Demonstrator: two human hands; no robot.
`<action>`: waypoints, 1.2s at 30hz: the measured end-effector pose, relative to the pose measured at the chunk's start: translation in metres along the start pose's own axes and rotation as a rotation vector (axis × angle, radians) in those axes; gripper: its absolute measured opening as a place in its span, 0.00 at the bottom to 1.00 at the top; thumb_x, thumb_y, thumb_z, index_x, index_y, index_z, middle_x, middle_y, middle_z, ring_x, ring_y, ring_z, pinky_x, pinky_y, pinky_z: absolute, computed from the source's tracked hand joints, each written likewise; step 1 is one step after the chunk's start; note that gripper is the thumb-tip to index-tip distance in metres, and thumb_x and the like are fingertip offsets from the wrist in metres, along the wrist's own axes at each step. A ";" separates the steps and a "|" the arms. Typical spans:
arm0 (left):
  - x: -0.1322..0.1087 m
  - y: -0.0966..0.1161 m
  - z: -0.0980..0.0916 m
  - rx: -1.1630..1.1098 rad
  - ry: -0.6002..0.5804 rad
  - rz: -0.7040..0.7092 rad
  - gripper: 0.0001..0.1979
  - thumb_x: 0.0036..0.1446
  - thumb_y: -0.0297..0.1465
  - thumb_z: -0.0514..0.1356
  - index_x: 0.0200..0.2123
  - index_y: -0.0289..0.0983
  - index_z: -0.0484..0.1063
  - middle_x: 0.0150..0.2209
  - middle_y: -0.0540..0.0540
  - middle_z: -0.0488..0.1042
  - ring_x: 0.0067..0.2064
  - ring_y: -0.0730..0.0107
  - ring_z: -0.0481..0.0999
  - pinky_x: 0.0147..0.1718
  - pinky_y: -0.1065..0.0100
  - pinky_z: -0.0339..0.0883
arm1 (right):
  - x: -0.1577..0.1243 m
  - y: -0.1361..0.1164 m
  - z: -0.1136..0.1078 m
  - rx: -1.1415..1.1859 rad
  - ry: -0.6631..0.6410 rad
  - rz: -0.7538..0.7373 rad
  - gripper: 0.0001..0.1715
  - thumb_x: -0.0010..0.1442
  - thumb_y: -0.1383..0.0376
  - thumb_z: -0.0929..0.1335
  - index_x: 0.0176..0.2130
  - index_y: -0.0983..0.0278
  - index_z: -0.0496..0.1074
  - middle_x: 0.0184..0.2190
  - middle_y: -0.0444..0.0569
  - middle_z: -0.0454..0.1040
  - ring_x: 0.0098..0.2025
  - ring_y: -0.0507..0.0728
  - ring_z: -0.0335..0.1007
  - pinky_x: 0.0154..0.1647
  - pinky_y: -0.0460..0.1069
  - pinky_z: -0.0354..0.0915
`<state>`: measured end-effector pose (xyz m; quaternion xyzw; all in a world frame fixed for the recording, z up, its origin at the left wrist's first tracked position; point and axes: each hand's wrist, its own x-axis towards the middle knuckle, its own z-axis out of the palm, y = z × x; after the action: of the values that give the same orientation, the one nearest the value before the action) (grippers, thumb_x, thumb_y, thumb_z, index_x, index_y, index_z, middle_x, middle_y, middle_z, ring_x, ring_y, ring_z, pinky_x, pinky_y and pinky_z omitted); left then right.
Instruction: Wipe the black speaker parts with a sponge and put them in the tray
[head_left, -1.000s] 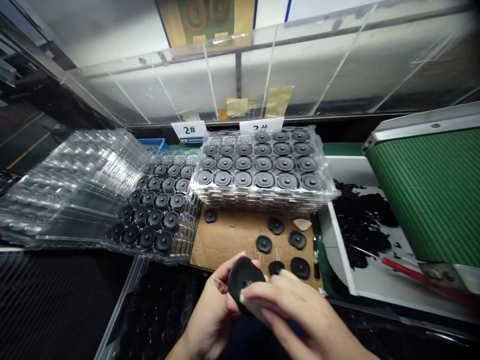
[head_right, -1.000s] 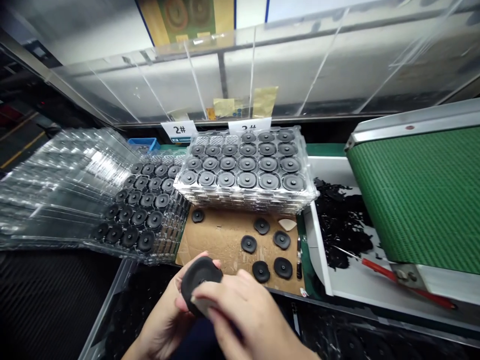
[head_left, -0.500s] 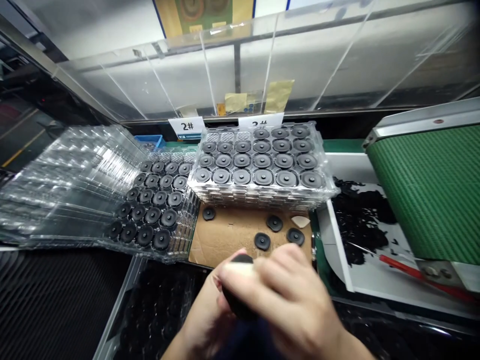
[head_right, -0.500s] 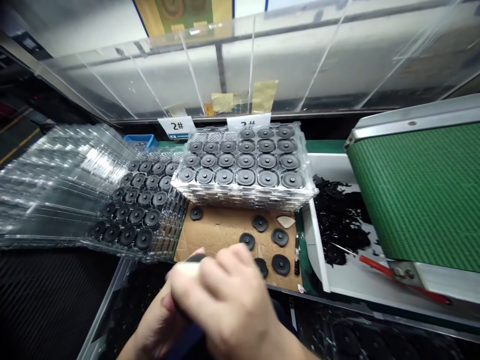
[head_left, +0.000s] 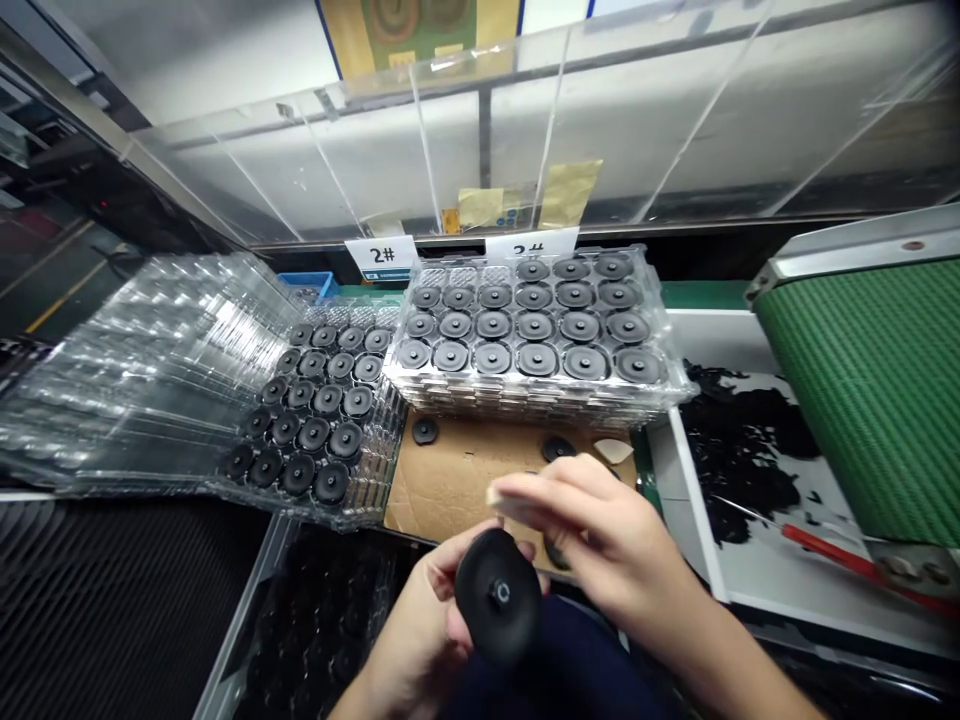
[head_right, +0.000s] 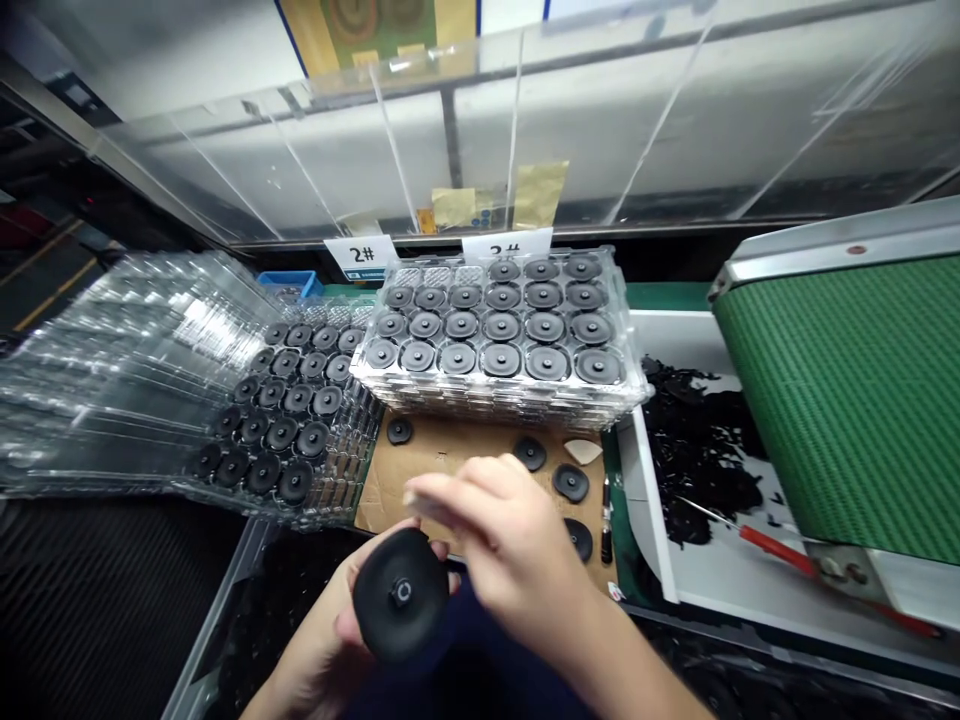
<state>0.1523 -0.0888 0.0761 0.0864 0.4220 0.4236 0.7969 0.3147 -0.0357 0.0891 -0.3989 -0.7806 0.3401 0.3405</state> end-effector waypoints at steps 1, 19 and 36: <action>-0.002 0.002 0.001 -0.018 0.021 -0.009 0.35 0.22 0.39 0.74 0.42 0.40 0.76 0.40 0.44 0.79 0.40 0.58 0.78 0.40 0.66 0.67 | -0.008 0.010 0.002 0.026 0.019 0.146 0.15 0.64 0.64 0.60 0.44 0.59 0.74 0.33 0.48 0.76 0.34 0.54 0.71 0.32 0.47 0.66; 0.005 -0.009 -0.004 -0.039 0.129 0.017 0.33 0.28 0.36 0.73 0.44 0.44 0.74 0.44 0.46 0.77 0.47 0.57 0.74 0.46 0.64 0.64 | -0.018 -0.024 0.017 0.029 0.099 -0.098 0.14 0.60 0.72 0.61 0.45 0.64 0.70 0.32 0.49 0.77 0.31 0.54 0.72 0.33 0.48 0.68; -0.010 -0.007 0.010 -0.090 0.030 0.024 0.27 0.32 0.38 0.72 0.41 0.41 0.76 0.40 0.47 0.78 0.43 0.65 0.74 0.48 0.66 0.62 | -0.021 -0.028 -0.001 -0.196 -0.041 -0.137 0.16 0.65 0.70 0.57 0.45 0.64 0.70 0.27 0.48 0.71 0.29 0.55 0.62 0.30 0.50 0.60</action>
<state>0.1609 -0.0983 0.0851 0.0493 0.4133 0.4527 0.7885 0.3145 -0.0659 0.1063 -0.3689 -0.8424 0.2462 0.3061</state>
